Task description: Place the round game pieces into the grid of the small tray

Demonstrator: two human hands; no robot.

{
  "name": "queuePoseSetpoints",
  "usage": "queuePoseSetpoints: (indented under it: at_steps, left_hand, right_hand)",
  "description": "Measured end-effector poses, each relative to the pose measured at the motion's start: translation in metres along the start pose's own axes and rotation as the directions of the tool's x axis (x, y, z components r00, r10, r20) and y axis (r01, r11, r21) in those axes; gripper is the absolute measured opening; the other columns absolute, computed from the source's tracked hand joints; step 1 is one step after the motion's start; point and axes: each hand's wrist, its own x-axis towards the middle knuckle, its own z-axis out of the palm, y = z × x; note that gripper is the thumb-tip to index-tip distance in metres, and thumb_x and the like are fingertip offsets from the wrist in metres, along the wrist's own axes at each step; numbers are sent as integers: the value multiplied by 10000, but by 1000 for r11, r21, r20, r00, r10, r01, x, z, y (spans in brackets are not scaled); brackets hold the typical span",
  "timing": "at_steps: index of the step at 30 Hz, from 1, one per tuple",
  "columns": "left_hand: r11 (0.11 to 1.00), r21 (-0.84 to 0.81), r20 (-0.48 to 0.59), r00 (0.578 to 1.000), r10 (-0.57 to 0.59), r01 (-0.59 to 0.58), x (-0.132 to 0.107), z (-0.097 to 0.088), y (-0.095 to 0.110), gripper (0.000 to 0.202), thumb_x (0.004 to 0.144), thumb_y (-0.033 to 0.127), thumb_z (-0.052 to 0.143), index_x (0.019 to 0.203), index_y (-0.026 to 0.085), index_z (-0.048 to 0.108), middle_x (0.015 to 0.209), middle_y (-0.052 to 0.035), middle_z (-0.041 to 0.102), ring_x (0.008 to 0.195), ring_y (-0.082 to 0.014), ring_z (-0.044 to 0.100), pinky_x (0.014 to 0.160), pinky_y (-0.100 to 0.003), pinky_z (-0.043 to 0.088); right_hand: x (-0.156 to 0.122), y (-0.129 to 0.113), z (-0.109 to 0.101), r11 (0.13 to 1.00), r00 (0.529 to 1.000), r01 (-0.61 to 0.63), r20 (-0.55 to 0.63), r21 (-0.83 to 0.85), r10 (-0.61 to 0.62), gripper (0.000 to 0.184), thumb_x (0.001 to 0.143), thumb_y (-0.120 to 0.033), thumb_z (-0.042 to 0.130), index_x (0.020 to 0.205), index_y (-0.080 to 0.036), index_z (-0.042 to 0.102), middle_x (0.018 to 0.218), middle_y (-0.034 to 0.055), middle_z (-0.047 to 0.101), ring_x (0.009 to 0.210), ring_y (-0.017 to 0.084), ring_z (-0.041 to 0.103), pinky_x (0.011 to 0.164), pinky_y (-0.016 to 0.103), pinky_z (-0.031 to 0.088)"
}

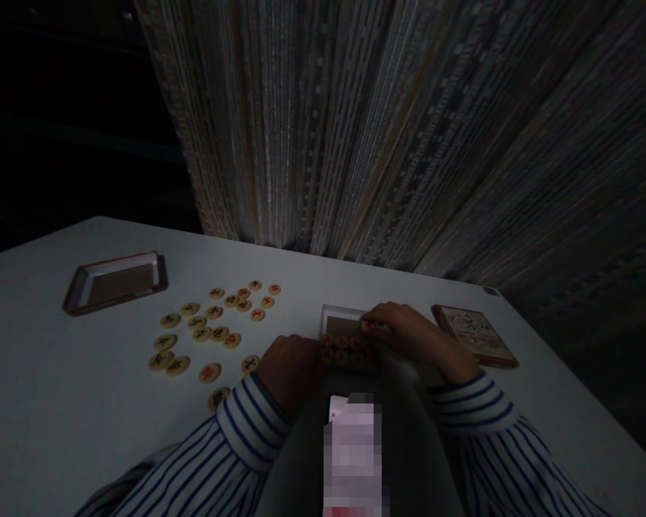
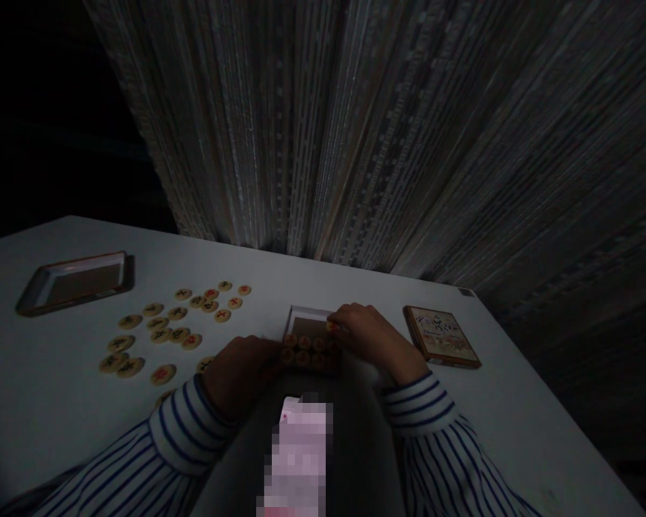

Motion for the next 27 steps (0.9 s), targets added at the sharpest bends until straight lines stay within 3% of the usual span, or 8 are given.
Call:
queuePoseSetpoints:
  at_steps: [10, 27]
  left_hand:
    - [999, 47, 37, 999, -8, 6, 1, -3, 3, 326, 887, 301, 352, 868, 182, 655, 848, -76, 695, 805, -227, 630, 686, -333, 431]
    - [1000, 19, 37, 999, -9, 8, 0, -3, 2, 293, 879, 299, 379, 892, 194, 652, 867, -66, 689, 815, -231, 623, 703, -348, 438]
  right_hand:
    - [2, -5, -5, 999, 990, -51, 134, -18, 53, 253, 870, -236, 442, 1012, -186, 645, 977, 84, 665, 926, 203, 578, 799, 317, 414]
    - [3, -5, -3, 997, 984, -36, 174, -68, 47, 261, 877, -216, 425, 1030, -204, 636, 1009, 80, 645, 944, 197, 577, 781, 309, 421]
